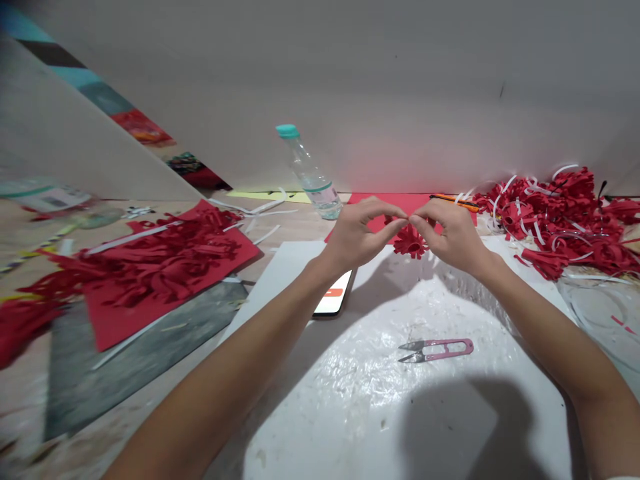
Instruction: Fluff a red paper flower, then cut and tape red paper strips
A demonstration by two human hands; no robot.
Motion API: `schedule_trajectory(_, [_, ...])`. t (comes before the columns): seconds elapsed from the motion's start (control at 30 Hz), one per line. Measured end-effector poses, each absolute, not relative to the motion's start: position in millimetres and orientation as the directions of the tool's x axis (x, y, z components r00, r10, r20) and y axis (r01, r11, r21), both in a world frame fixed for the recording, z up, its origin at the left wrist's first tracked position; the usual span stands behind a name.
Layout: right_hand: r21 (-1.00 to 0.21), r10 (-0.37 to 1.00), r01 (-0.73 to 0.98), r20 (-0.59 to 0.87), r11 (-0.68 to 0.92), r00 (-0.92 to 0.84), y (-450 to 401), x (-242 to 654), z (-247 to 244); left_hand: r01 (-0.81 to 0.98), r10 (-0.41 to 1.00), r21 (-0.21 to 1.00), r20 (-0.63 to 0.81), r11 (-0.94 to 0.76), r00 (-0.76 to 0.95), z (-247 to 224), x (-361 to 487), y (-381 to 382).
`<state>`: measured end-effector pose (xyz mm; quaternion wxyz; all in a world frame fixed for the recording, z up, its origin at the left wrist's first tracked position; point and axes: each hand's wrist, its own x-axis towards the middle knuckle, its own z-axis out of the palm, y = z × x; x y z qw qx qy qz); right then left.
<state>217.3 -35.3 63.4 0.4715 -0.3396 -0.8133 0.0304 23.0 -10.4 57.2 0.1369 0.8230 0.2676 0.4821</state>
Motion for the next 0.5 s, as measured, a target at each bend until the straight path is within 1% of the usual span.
schedule_trajectory(0.17, [-0.340, 0.569, 0.550, 0.757, 0.763, -0.321, -35.7, 219.5, 63.7, 0.312, 0.615, 0.530, 0.656, -0.788, 0.439, 60.6, 24.1, -12.9])
schedule_trajectory(0.4, [-0.277, 0.500, 0.529, 0.795, 0.802, -0.343, -36.8, 218.5, 63.8, 0.273, 0.604, 0.544, 0.653, -0.794, 0.456, 57.9, 26.1, -12.4])
schedule_trajectory(0.5, [-0.267, 0.497, 0.544, 0.800, 0.796, -0.335, -37.4, 217.4, 63.0, 0.266, 0.592, 0.533, 0.662, -0.803, 0.459, 56.6, 26.6, -12.1])
